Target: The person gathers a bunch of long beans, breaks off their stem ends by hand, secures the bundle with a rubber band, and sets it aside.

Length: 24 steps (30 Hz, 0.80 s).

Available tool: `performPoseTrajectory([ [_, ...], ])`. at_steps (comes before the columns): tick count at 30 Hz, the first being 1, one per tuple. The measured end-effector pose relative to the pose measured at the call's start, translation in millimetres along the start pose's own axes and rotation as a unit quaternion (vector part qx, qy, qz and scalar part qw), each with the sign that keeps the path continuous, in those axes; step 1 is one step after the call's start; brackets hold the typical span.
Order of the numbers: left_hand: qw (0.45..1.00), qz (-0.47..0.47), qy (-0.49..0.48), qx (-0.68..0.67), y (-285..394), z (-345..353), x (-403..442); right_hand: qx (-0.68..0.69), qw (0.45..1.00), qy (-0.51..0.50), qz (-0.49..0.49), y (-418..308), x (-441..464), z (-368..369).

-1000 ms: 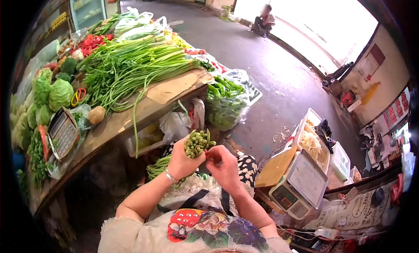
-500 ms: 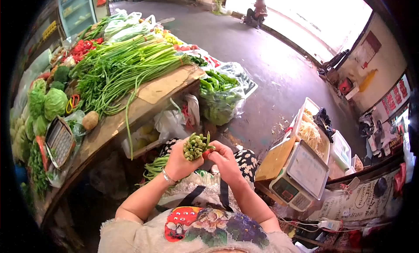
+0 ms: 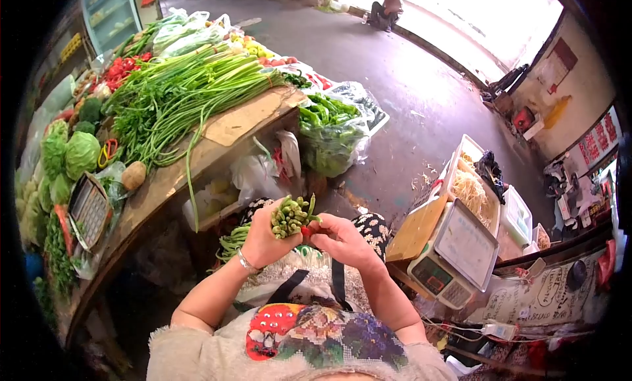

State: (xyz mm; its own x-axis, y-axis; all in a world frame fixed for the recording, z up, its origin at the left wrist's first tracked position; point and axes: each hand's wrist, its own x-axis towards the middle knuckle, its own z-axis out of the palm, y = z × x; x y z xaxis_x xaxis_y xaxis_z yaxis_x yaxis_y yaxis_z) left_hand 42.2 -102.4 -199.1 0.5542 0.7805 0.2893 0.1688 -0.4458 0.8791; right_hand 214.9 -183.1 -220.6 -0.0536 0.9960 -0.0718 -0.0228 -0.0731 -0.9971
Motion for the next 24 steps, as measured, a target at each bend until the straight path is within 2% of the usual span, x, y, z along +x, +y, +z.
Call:
performPoseTrajectory([
  [2,0.999,0.008,-0.051,0.014,0,-1,0,0.009,0.999,-0.033,-0.016,4,1,-6],
  [3,0.998,-0.022,-0.051,-0.013,2,-1,1,0.058,0.998,-0.012,0.026,6,4,-6],
  [4,0.998,-0.019,-0.036,-0.054,3,-1,2,0.092,0.995,0.015,0.018,8,7,-5],
  [6,0.990,-0.068,-0.041,-0.119,-5,-3,2,0.201,0.978,0.036,0.038,7,6,1],
  [8,0.986,-0.104,-0.061,-0.116,-3,-15,4,0.335,0.941,0.057,0.007,0,2,5],
  [10,0.985,-0.115,-0.051,-0.116,-2,-21,5,0.274,0.958,0.078,-0.016,8,5,-3],
  [14,0.986,-0.096,-0.043,-0.128,-4,-19,5,0.258,0.962,0.087,0.015,-1,3,3],
  [16,0.983,-0.097,-0.053,-0.147,-4,-16,4,0.199,0.973,0.118,0.008,-2,4,8],
  [22,0.979,-0.113,-0.056,-0.158,-3,-12,2,0.187,0.976,0.110,-0.005,1,8,17],
  [24,0.985,-0.108,-0.055,-0.122,-2,-11,1,0.191,0.976,0.104,-0.013,2,8,20],
])
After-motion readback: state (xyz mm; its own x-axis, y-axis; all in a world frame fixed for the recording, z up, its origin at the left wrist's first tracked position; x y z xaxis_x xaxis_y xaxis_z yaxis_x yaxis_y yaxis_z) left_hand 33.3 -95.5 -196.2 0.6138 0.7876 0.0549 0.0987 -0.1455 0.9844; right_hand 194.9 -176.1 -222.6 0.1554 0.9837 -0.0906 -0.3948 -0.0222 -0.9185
